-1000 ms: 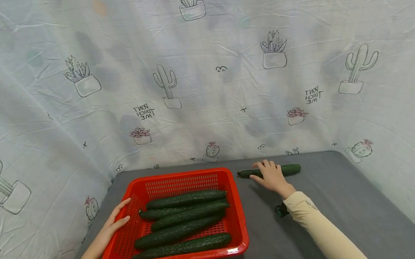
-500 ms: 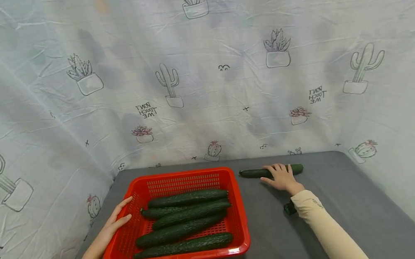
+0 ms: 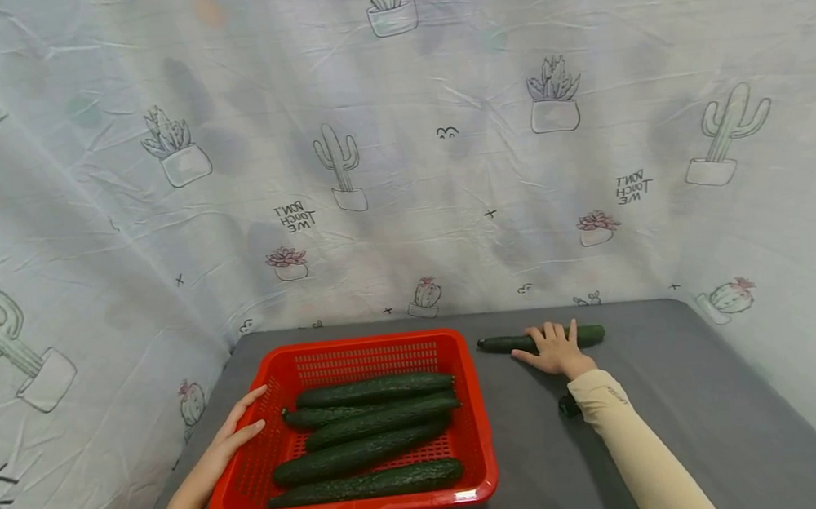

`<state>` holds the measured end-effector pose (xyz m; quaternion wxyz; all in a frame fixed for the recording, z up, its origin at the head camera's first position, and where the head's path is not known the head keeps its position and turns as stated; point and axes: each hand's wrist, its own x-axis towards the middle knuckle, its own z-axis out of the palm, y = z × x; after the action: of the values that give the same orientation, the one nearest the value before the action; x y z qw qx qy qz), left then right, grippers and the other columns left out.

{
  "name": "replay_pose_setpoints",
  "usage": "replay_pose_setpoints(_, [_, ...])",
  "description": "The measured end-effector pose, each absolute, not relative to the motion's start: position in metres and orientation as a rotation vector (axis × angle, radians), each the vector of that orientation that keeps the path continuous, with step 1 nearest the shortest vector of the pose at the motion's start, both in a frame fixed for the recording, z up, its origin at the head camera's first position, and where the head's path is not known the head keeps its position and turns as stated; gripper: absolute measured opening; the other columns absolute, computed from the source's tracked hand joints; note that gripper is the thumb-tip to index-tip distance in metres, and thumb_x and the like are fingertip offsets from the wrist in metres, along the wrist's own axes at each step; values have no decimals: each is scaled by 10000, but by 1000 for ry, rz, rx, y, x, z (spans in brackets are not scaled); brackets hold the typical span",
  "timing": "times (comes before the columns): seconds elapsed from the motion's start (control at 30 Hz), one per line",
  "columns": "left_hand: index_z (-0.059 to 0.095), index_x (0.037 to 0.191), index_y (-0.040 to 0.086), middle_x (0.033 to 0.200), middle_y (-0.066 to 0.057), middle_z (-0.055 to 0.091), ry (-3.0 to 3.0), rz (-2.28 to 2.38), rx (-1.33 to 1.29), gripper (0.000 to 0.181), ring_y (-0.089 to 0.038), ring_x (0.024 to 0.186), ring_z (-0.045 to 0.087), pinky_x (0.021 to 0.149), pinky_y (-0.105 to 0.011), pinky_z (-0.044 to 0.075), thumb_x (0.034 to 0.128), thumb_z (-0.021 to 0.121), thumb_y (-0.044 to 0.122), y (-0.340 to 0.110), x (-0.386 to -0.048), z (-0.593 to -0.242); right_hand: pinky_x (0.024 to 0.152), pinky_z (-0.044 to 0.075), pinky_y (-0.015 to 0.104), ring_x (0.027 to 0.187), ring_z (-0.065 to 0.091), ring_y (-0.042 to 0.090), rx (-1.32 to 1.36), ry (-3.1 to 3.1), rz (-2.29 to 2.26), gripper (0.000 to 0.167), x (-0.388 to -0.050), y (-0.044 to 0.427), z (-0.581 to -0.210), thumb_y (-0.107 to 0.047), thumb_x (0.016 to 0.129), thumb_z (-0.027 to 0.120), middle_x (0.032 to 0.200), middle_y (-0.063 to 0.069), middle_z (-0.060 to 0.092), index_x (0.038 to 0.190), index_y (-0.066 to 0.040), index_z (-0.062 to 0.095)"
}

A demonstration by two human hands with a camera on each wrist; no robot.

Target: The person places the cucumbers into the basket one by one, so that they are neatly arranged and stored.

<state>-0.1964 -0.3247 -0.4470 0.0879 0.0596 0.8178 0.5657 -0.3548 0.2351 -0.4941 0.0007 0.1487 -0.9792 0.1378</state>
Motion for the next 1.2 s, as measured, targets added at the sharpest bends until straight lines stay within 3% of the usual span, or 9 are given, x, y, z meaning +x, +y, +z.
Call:
replay_pose_setpoints(0.23, [138,1490,200,1543,-117,-28,2420,1693,176,552,-391,1375,0,988,-649,188,1000,381,272,-324,-196,-447,1015,-4,692,1186,308,531,469,-3055,413,620,-361,236,-501,-542,874,510,1180,304,415,1251,-50,496])
replay_pose_setpoints(0.43, [130,1490,188,1537,-123,-5,2408,1697,179,552,-376,1352,108,954,-477,340,1002,376,267,-324,-196,-445,1001,104,687,1153,349,517,471,-3029,371,619,-360,238,-503,-576,860,505,1142,278,442,1231,-81,516])
replay_pose_setpoints(0.57, [134,1488,181,1535,-123,14,2413,1694,175,553,-358,1343,132,938,-436,360,1001,380,268,-324,-195,-445,957,176,680,1098,376,492,449,-3041,350,629,-356,236,-500,-610,845,496,1114,253,456,1223,-109,528])
replay_pose_setpoints(0.7, [130,1489,183,1531,-125,27,2408,1696,178,555,-141,1281,296,920,-367,402,1001,382,267,-324,-195,-445,918,230,666,1094,397,477,433,-3047,289,652,-352,234,-492,-636,839,481,1136,248,479,1233,-119,541])
replay_pose_setpoints(0.8, [129,1490,184,1530,-123,31,2425,1684,184,555,32,1173,325,898,-308,412,1002,380,268,-325,-196,-446,889,263,645,1076,420,464,423,-3029,236,681,-350,231,-482,-655,833,474,1134,241,497,1247,-119,543])
replay_pose_setpoints(0.87, [130,1491,178,1531,-127,28,2440,1675,192,555,-14,1221,296,914,-330,392,1002,379,266,-325,-196,-447,876,279,619,1059,431,444,411,-3018,205,691,-349,229,-476,-668,828,470,1124,226,504,1255,-129,544])
replay_pose_setpoints(1.03, [132,1490,164,1532,-132,27,2456,1666,195,558,-347,1342,131,957,-488,324,1001,381,264,-325,-196,-447,850,295,586,1026,440,429,406,-2984,138,699,-344,220,-459,-673,820,481,1119,225,503,1257,-132,547])
replay_pose_setpoints(1.2, [133,1488,154,1533,-138,18,2448,1673,197,558,-388,1358,68,977,-571,275,1000,381,262,-325,-196,-446,874,287,592,1067,421,450,364,-2981,109,718,-338,209,-443,-675,822,476,1177,253,483,1283,-127,532])
